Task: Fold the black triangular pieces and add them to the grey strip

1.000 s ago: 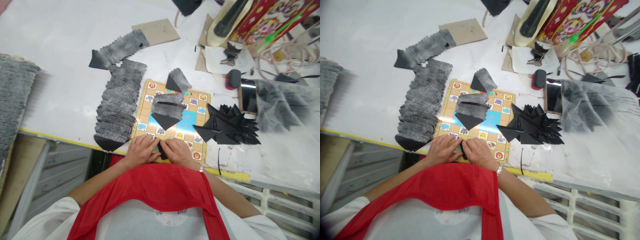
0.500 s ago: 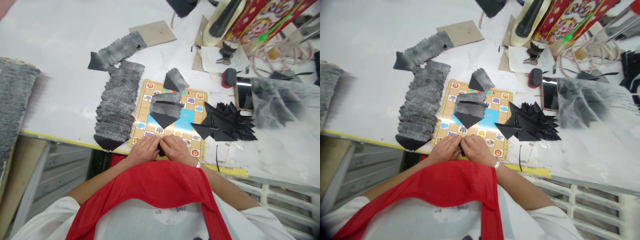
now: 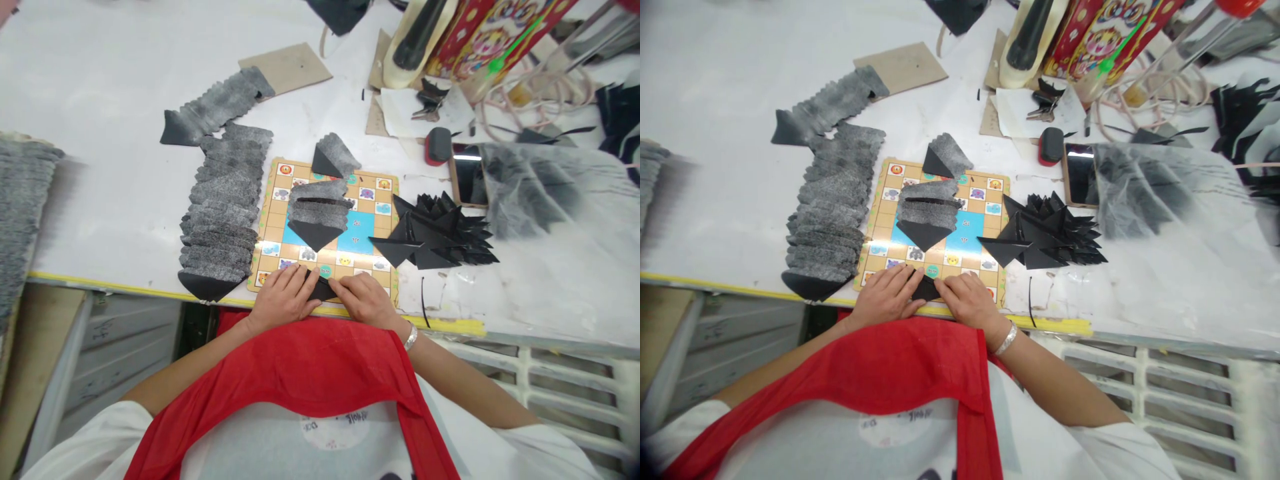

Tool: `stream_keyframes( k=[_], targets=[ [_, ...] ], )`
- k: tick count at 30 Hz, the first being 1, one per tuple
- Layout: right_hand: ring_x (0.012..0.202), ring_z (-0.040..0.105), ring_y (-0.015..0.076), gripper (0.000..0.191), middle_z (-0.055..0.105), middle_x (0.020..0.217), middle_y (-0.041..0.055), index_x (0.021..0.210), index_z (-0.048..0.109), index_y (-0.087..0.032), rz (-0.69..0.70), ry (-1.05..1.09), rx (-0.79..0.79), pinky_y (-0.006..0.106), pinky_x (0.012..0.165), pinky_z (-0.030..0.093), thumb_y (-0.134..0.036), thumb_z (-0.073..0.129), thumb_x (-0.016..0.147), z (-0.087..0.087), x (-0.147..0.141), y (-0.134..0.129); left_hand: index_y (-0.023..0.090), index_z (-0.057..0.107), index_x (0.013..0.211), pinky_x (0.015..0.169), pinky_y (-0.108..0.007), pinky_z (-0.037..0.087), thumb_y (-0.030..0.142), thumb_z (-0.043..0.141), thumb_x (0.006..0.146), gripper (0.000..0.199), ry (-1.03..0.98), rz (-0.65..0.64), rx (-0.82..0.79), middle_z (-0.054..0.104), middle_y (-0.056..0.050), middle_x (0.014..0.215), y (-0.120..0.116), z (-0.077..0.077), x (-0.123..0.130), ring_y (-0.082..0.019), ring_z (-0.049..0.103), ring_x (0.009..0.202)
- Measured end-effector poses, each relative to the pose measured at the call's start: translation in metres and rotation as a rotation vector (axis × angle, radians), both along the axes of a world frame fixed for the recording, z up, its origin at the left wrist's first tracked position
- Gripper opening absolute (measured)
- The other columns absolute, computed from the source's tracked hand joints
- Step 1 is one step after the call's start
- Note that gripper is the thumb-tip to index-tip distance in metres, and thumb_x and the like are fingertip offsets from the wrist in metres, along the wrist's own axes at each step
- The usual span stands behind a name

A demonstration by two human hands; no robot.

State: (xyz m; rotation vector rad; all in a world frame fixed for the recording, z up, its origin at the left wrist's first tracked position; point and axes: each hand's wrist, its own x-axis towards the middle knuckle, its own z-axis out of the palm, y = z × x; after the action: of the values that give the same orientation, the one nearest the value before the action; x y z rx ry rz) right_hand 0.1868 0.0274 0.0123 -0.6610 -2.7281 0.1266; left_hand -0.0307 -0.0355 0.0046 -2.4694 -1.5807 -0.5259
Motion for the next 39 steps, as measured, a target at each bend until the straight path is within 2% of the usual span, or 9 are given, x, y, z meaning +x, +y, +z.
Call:
stream_keyframes(
  k=[3,9,15,18,21,23,25,33,39],
  targets=[
    [0.082,0.051,0.0188,0.030,0.061,0.091,0.0107,0.117,0.059,-0.013,-0.007,-0.020,-0.028,0.034,0.075,0.042,-0.015,0.048,0.089,0.001,0.005,-0.002,0.021,0.050,0.130,0.085,-0.038,0.040,0.062,0.040,0.085,0.062,0.069,0.005,-0.042,0.063,-0.015,0.114,-0.001,0.002,0.004,-0.030,0.057,0.107],
    [0.086,0.050,0.0206,0.029,0.061,0.092,0.0108,0.114,0.060,-0.013,-0.013,-0.066,0.030,0.038,0.081,0.042,-0.012,0.046,0.089,0.006,0.010,-0.006,0.015,0.053,0.127,0.079,-0.039,0.039,0.067,0.037,0.083,0.070,0.176,-0.029,-0.024,0.063,-0.018,0.113,0.000,0.010,0.006,-0.032,0.058,0.105],
    [0.083,0.049,0.0203,0.029,0.060,0.089,0.0104,0.115,0.058,-0.011,0.003,-0.100,0.013,0.036,0.075,0.040,-0.014,0.049,0.088,0.010,0.007,-0.007,0.011,0.052,0.125,0.087,-0.039,0.038,0.062,0.044,0.083,0.067,0.033,0.101,-0.072,0.059,-0.017,0.123,-0.001,0.012,0.002,-0.029,0.056,0.110],
    [0.082,0.048,0.0203,0.027,0.059,0.088,0.0098,0.113,0.059,-0.012,-0.005,-0.111,0.039,0.036,0.074,0.039,-0.016,0.047,0.089,0.011,0.005,-0.007,0.012,0.045,0.131,0.101,-0.048,0.029,0.061,0.048,0.082,0.069,-0.018,0.193,-0.052,0.048,-0.019,0.135,-0.002,0.013,0.004,-0.033,0.046,0.123],
    [0.080,0.047,0.0204,0.027,0.059,0.085,0.0097,0.111,0.060,-0.011,-0.026,-0.150,0.055,0.036,0.074,0.038,-0.019,0.043,0.092,0.013,0.002,-0.009,0.009,0.038,0.136,0.108,-0.048,0.022,0.057,0.045,0.085,0.071,-0.037,0.035,-0.026,0.044,-0.022,0.138,-0.001,0.010,0.011,-0.032,0.038,0.130],
    [0.079,0.047,0.0201,0.028,0.059,0.084,0.0097,0.109,0.061,-0.011,-0.035,-0.165,0.054,0.036,0.075,0.038,-0.020,0.040,0.093,0.014,0.002,-0.009,0.007,0.039,0.135,0.108,-0.041,0.027,0.054,0.041,0.089,0.066,-0.009,-0.137,-0.079,0.046,-0.021,0.136,0.002,0.006,0.016,-0.028,0.039,0.130],
    [0.081,0.048,0.0200,0.029,0.060,0.087,0.0099,0.110,0.061,-0.011,-0.036,-0.135,0.050,0.036,0.077,0.039,-0.019,0.039,0.093,0.012,0.005,-0.009,0.006,0.041,0.133,0.107,-0.037,0.030,0.053,0.038,0.090,0.063,0.023,-0.223,-0.146,0.048,-0.019,0.135,0.004,0.001,0.019,-0.026,0.041,0.129],
    [0.084,0.051,0.0165,0.024,0.062,0.090,0.0073,0.108,0.062,-0.013,-0.157,0.119,-0.094,0.029,0.076,0.041,-0.018,0.045,0.091,0.001,0.029,-0.010,0.004,0.041,0.133,0.107,-0.043,0.030,0.058,0.036,0.089,0.070,-0.007,-0.234,-0.206,0.045,-0.019,0.138,0.003,-0.006,0.018,-0.031,0.037,0.131],
    [0.084,0.050,0.0167,0.026,0.062,0.094,0.0066,0.108,0.063,-0.016,-0.106,0.069,-0.085,0.029,0.076,0.039,-0.018,0.043,0.091,0.002,0.031,-0.011,0.011,0.039,0.137,0.108,-0.043,0.027,0.056,0.040,0.088,0.067,0.012,-0.240,-0.207,0.042,-0.013,0.141,0.002,-0.006,0.019,-0.031,0.033,0.133]
  ],
)
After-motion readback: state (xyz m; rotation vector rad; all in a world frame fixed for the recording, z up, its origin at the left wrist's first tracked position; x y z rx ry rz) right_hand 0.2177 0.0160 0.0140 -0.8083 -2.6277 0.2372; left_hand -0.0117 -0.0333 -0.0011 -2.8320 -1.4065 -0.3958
